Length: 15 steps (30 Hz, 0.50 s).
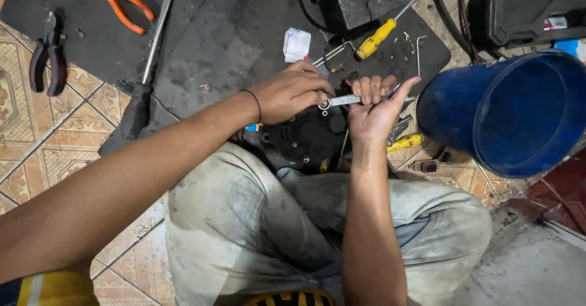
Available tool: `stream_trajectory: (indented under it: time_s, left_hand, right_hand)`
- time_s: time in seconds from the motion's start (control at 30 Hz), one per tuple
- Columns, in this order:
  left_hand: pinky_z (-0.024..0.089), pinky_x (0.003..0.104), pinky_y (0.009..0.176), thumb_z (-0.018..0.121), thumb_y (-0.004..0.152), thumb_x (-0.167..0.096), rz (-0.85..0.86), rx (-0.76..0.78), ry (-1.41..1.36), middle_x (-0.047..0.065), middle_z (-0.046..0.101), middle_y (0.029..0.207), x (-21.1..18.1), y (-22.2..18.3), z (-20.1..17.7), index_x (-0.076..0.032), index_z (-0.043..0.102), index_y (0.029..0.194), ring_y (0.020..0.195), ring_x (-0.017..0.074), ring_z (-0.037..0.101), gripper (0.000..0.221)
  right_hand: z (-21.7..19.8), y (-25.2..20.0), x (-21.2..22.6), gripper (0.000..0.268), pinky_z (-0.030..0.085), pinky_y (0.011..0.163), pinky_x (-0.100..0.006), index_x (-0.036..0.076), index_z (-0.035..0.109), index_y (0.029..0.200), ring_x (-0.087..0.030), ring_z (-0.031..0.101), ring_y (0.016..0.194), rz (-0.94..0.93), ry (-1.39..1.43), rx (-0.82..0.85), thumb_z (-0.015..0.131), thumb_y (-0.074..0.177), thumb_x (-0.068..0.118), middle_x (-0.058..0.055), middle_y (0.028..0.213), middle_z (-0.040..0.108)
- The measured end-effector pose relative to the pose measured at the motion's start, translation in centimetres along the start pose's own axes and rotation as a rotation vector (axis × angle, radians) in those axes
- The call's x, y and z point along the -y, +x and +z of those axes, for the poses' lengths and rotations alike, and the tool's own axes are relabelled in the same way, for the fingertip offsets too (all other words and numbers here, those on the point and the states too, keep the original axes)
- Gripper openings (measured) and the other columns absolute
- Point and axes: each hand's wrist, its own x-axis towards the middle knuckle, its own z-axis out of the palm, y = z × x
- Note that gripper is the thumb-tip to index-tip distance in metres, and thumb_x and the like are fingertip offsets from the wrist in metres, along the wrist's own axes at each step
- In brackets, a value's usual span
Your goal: Disassembling a metal alternator using a screwdriver and a wrench on a workshop floor.
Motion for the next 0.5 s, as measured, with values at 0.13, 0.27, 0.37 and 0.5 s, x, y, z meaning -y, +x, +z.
stream_trajectory:
  time_s: [0.13, 0.27, 0.37, 0.5]
  left_hand:
    - [0.037, 0.049, 0.114, 0.042, 0.11, -0.036, 0.013, -0.011, 0.008, 0.012, 0.07, 0.118, 0.4, 0.1, 0.0, -0.014, 0.069, 0.12, 0.13, 0.037, 0.049, 0.036]
    - [0.041, 0.048, 0.111, 0.047, 0.109, -0.034, 0.047, -0.003, 0.085, 0.01, 0.07, 0.117, 0.4, 0.1, -0.2, -0.015, 0.069, 0.119, 0.128, 0.0357, 0.052, 0.03]
    - [0.043, 0.049, 0.108, 0.049, 0.108, -0.033, 0.087, -0.001, 0.11, 0.01, 0.073, 0.108, 0.5, 0.8, -0.5, -0.013, 0.072, 0.113, 0.123, 0.0354, 0.056, 0.03]
    - [0.047, 0.049, 0.106, 0.054, 0.107, -0.032, 0.203, 0.054, 0.072, 0.012, 0.075, 0.106, 1.9, 2.1, -0.3, -0.013, 0.074, 0.112, 0.119, 0.0382, 0.061, 0.028]
  right_hand:
    - [0.1, 1.1, 0.1, 0.058, 0.028, 0.052, -0.03, 0.016, 0.037, 0.063, -0.013, 0.02, 0.045, 0.112, 0.068, 0.066, 0.052, 0.09, 0.066, 0.005, 0.056, 0.017]
    - [-0.1, 0.8, -0.1, 0.057, 0.026, 0.05, -0.028, 0.017, 0.036, 0.066, -0.011, 0.017, 0.046, 0.114, 0.085, 0.111, 0.047, 0.092, 0.066, 0.007, 0.058, 0.015]
    - [0.0, -0.1, 0.3, 0.056, 0.025, 0.052, -0.028, 0.019, 0.034, 0.066, -0.01, 0.017, 0.047, 0.062, 0.08, 0.082, 0.048, 0.092, 0.067, 0.008, 0.058, 0.015]
    - [-0.6, 0.0, 0.6, 0.058, 0.021, 0.047, -0.027, 0.018, 0.032, 0.066, -0.01, 0.014, 0.045, -0.003, 0.056, 0.045, 0.046, 0.093, 0.067, 0.008, 0.058, 0.013]
